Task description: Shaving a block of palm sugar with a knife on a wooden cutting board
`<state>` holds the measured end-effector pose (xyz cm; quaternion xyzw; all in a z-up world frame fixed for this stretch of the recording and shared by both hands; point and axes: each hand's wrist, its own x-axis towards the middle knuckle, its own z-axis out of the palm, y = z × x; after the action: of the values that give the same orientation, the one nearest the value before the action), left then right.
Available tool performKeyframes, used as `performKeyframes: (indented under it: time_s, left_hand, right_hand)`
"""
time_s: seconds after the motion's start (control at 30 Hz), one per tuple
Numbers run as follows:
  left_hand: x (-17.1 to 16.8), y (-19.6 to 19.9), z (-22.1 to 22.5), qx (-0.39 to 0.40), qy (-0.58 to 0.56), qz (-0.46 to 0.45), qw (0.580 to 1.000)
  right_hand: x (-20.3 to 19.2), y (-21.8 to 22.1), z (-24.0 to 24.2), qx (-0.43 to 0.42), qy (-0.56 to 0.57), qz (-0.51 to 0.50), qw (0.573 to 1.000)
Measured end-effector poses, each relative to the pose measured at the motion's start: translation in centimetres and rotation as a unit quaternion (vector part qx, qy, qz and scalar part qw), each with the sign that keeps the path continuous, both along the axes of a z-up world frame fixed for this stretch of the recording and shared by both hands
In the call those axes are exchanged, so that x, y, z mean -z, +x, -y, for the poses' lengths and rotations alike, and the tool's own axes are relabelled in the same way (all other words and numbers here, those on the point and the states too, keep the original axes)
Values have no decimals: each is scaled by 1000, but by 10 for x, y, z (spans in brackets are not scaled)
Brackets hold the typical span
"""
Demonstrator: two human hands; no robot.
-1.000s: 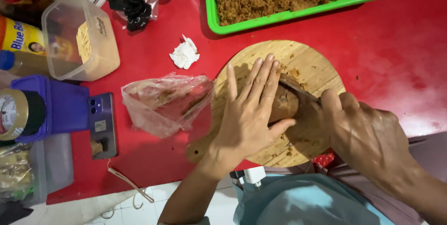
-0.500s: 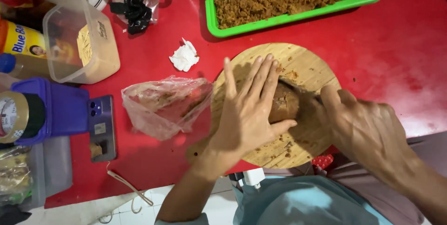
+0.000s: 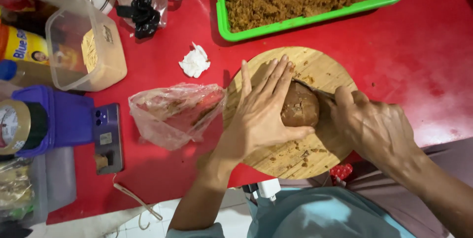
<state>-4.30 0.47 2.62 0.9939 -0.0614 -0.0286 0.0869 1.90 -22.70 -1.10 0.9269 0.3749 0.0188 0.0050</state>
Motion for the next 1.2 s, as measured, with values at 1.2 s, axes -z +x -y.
performKeyframes:
  time_s: [1.2]
  left_hand:
    - [-14,-23,10,-18,49,176,983]
  right_hand:
    - [-33,-5,-3,-21,16,-32,999]
